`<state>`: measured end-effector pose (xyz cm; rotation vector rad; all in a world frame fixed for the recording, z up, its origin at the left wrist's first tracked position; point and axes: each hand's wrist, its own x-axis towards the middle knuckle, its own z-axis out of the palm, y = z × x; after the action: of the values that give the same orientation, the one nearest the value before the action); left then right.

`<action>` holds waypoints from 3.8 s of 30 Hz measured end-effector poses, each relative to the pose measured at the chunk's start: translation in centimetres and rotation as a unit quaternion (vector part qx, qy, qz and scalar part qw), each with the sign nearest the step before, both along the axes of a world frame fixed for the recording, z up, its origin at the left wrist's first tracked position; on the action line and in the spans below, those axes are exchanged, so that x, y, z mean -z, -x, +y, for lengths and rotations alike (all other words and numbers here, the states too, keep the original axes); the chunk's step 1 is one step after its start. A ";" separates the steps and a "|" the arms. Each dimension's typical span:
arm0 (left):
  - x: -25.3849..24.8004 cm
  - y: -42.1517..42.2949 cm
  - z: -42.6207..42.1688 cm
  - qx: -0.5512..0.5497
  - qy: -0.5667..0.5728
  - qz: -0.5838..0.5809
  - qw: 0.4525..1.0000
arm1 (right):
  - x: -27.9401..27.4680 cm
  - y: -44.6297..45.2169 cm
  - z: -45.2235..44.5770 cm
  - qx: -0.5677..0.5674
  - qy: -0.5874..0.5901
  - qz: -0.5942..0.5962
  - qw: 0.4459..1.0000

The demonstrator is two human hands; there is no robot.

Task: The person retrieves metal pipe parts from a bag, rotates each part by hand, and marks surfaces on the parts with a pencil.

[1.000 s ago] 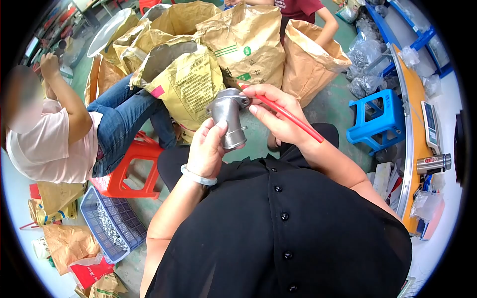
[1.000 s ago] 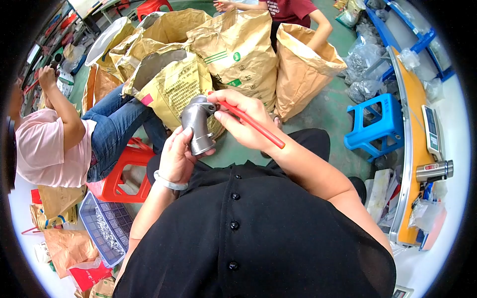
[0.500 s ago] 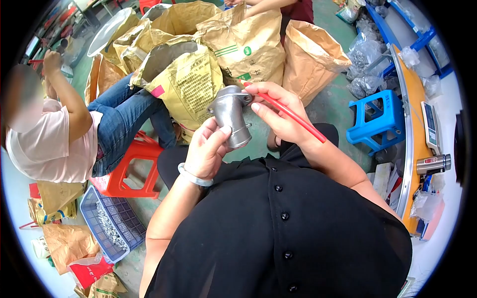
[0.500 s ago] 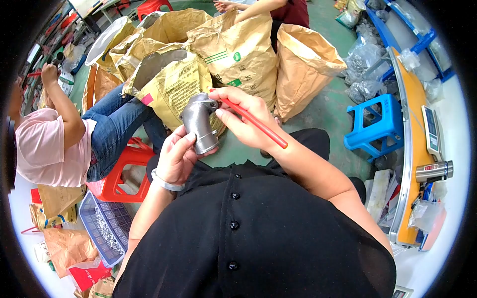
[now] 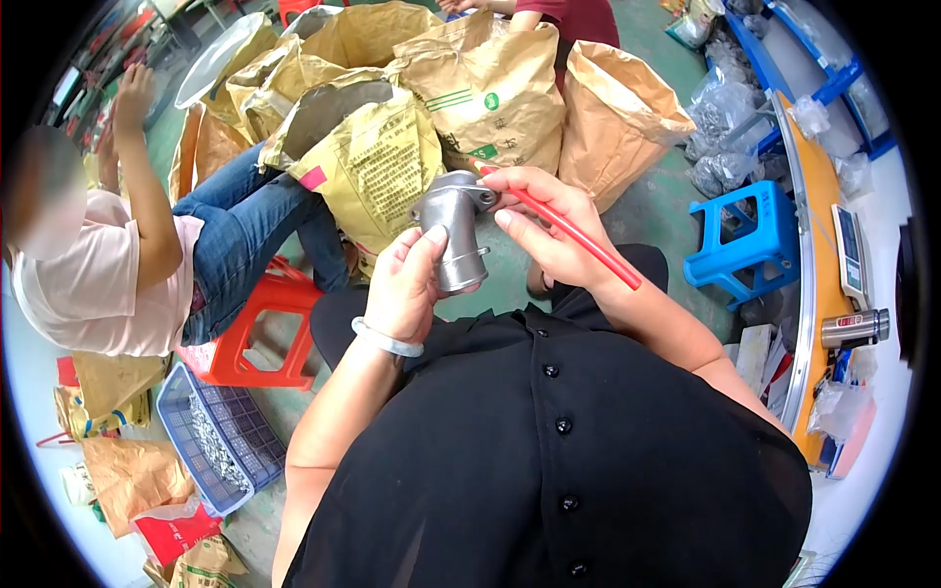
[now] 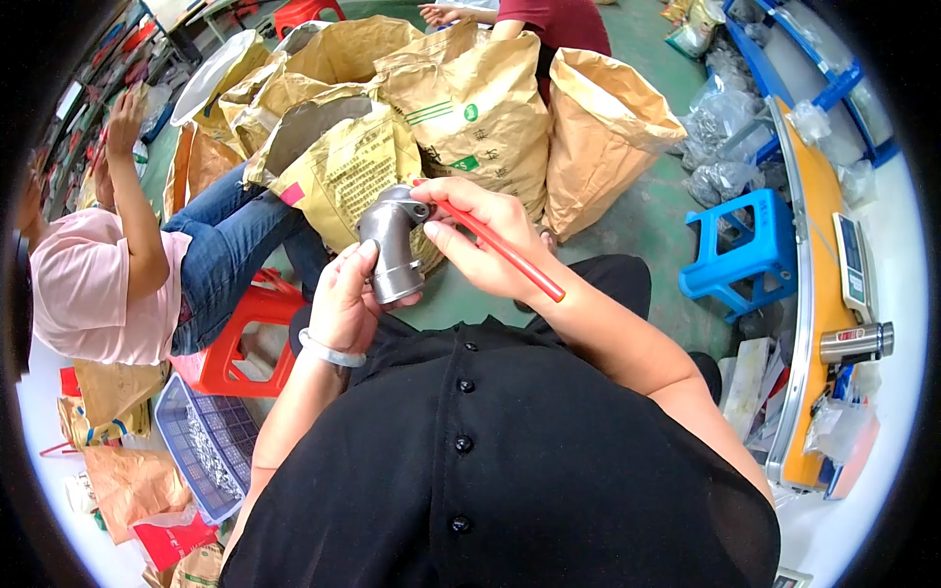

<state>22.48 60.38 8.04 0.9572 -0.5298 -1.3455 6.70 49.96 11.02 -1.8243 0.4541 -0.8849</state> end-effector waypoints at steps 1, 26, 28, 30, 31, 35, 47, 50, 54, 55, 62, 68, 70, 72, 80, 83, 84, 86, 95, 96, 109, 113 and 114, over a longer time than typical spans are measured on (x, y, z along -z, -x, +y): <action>0.0 0.0 0.0 0.007 -0.005 -0.002 1.000 | 0.1 0.0 0.0 0.000 -0.001 0.003 1.000; 0.1 0.0 0.1 -0.006 -0.008 0.006 1.000 | 0.7 0.0 -0.3 -0.003 -0.046 -0.017 0.999; 0.1 0.0 0.1 -0.005 0.003 0.014 1.000 | 0.7 0.0 -0.3 -0.001 -0.041 -0.013 0.999; -0.1 0.1 0.2 0.002 0.021 0.028 0.999 | 0.5 0.2 -0.4 -0.015 -0.056 0.001 0.998; -0.2 0.4 0.3 0.001 0.030 0.001 1.000 | 0.4 0.3 -0.5 -0.021 -0.064 0.008 0.998; -0.4 0.7 0.5 0.008 0.038 -0.039 0.998 | 0.7 0.3 -0.8 0.014 -0.043 -0.017 0.999; -1.0 0.9 0.6 -0.010 0.017 -0.055 0.998 | -1.5 0.5 -0.2 -0.102 0.024 -0.062 0.993; -1.0 0.9 0.6 -0.010 0.021 -0.055 0.998 | -1.4 0.3 0.0 -0.083 0.017 -0.075 0.994; -1.1 1.0 0.6 -0.013 0.026 -0.058 0.998 | -1.3 0.0 0.2 -0.089 0.018 -0.081 0.993; -1.1 1.0 0.6 -0.013 0.026 -0.056 0.998 | -1.3 0.0 0.2 -0.091 0.014 -0.080 0.993; -1.0 0.9 0.6 -0.009 0.028 -0.056 0.998 | -1.6 0.2 0.0 -0.114 0.077 -0.032 0.990; -1.2 1.0 0.7 -0.010 0.031 -0.057 0.998 | -1.7 0.0 0.1 -0.109 0.124 -0.029 0.986; -1.1 0.9 0.7 -0.012 0.032 -0.062 0.998 | -1.7 0.0 0.2 -0.102 0.117 -0.031 0.987; -1.0 0.9 0.7 -0.015 0.034 -0.068 0.997 | -1.6 0.0 0.2 -0.097 0.122 -0.036 0.987; -0.9 0.9 0.6 -0.020 0.035 -0.077 0.996 | -1.1 -0.4 0.1 -0.070 0.138 -0.057 0.986; -0.9 0.9 0.5 -0.021 0.036 -0.074 0.996 | -0.9 -0.6 0.2 -0.050 0.130 -0.075 0.987; -0.9 0.9 0.6 -0.020 0.036 -0.073 0.997 | -0.8 -0.6 0.2 -0.047 0.134 -0.075 0.987; -0.9 0.9 0.6 -0.018 0.035 -0.074 0.996 | -0.8 -0.6 0.2 -0.045 0.127 -0.078 0.988; -0.8 0.9 0.6 -0.017 0.024 -0.068 0.997 | -0.8 -0.2 0.3 -0.037 0.100 -0.074 0.992; -0.8 0.8 0.7 -0.018 0.022 -0.064 0.998 | -0.9 0.0 0.2 -0.037 0.103 -0.065 0.992; -1.1 0.5 0.8 -0.027 0.031 -0.090 0.995 | -1.2 0.2 0.2 -0.060 0.141 -0.070 0.986; -1.0 0.5 0.8 -0.025 0.031 -0.095 0.995 | -1.1 0.0 0.4 -0.068 0.133 -0.076 0.986; -1.0 0.6 0.8 -0.025 0.029 -0.095 0.995 | -1.0 -0.1 0.5 -0.069 0.127 -0.075 0.987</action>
<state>21.91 61.22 9.04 1.0503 -0.6825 -1.1947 6.76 50.48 12.05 -1.9745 0.1209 -1.0123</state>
